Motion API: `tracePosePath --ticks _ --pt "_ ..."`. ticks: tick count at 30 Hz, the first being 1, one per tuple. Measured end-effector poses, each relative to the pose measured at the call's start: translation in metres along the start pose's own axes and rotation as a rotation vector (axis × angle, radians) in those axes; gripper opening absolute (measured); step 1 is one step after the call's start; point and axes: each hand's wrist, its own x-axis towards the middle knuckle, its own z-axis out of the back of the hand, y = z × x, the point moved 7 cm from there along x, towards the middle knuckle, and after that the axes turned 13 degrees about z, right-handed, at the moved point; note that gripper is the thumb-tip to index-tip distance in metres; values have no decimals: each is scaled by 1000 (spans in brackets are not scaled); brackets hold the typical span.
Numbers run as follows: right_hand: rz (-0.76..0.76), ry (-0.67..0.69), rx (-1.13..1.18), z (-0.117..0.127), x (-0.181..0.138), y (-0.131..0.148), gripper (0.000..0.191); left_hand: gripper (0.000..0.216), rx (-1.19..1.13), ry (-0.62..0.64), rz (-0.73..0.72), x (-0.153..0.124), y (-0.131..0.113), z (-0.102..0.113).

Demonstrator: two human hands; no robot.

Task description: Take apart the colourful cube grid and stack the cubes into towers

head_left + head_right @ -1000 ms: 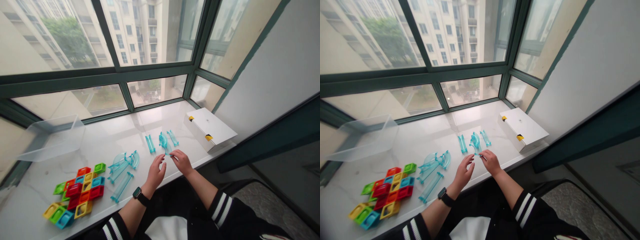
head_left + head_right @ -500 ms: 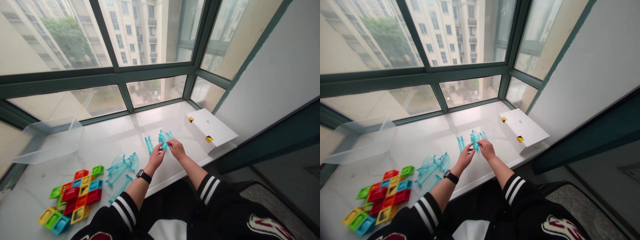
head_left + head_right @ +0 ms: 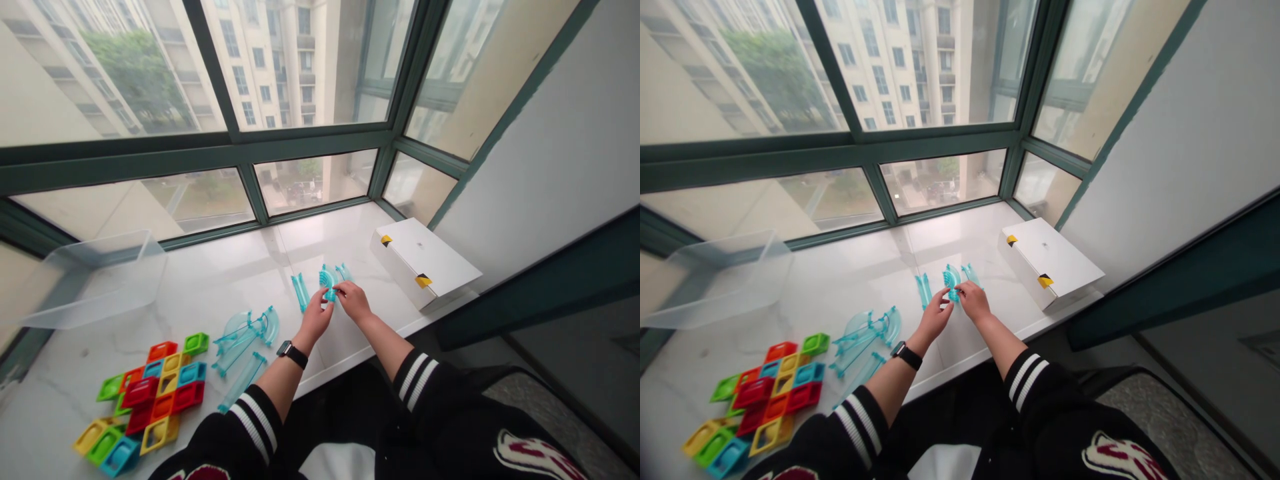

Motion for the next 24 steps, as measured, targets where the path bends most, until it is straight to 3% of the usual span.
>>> tracePosePath --ticks 24 --pt "42 38 -38 -4 -4 1 22 54 -10 21 18 2 10 1"
